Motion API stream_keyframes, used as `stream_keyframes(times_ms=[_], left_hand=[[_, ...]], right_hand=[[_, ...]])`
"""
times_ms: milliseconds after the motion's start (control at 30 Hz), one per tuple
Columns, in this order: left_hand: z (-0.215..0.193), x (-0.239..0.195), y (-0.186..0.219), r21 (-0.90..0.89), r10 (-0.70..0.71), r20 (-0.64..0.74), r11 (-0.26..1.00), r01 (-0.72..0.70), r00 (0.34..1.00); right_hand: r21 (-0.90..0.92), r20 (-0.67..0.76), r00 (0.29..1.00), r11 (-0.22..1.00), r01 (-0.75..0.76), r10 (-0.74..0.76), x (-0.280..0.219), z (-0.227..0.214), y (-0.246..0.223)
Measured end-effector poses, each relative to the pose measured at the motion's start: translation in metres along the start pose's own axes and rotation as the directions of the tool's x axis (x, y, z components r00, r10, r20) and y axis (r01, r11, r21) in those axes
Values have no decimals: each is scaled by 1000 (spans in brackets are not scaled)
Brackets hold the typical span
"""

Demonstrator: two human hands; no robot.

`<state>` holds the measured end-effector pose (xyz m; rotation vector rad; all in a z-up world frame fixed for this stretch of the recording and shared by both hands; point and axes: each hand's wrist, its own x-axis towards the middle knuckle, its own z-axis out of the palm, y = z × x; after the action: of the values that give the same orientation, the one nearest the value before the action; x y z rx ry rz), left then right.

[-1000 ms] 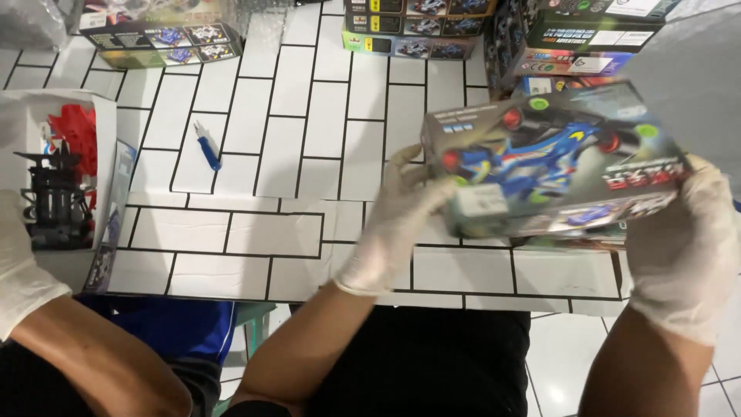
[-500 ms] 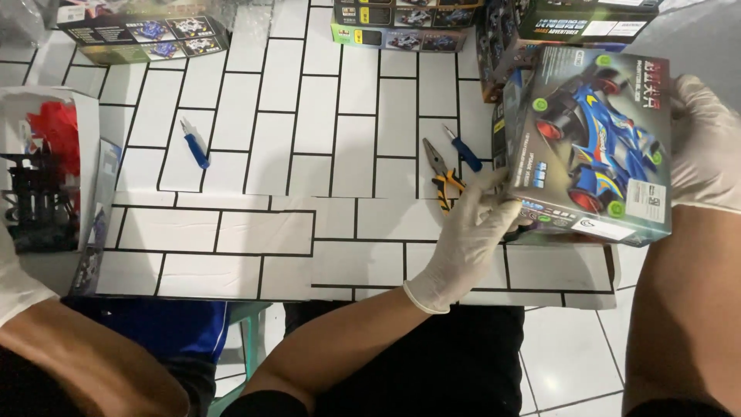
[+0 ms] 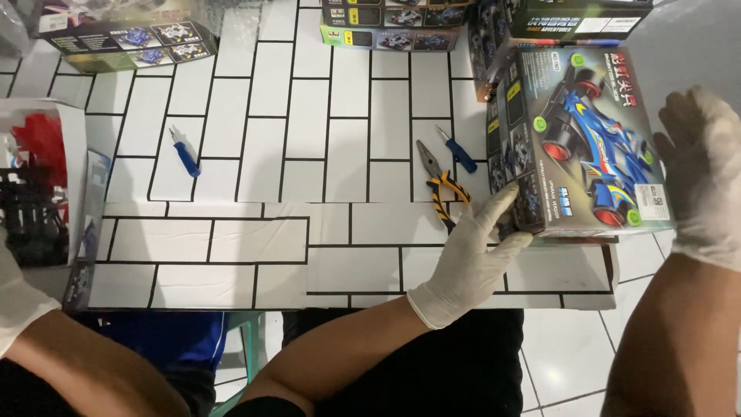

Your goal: The person opens a box containing a toy car kit and removes the yellow chassis and black components. They assemble the parts by hand, attaching wheels and other pieces to the chassis. The person uses pliers to cut a small black ring and then places the assembled toy car back into the box.

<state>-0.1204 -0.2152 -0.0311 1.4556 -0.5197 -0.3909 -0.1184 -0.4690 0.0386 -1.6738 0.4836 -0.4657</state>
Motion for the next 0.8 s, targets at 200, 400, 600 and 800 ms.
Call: stream_keyframes(times_ms=[200, 400, 600, 800], left_hand=[[3, 11, -18, 251, 317, 111, 908, -335, 942], [12, 16, -31, 334, 378, 56, 865, -374, 924], [13, 22, -31, 259, 384, 52, 887, -383, 922], [10, 24, -19, 233, 303, 65, 922, -310, 951]], right_hand=[[94, 160, 952, 964, 249, -261, -66, -28, 60], [165, 244, 924, 952, 260, -294, -82, -14, 47], [248, 140, 946, 935, 252, -292, -83, -24, 78], [215, 119, 947, 939, 268, -298, -88, -13, 66]])
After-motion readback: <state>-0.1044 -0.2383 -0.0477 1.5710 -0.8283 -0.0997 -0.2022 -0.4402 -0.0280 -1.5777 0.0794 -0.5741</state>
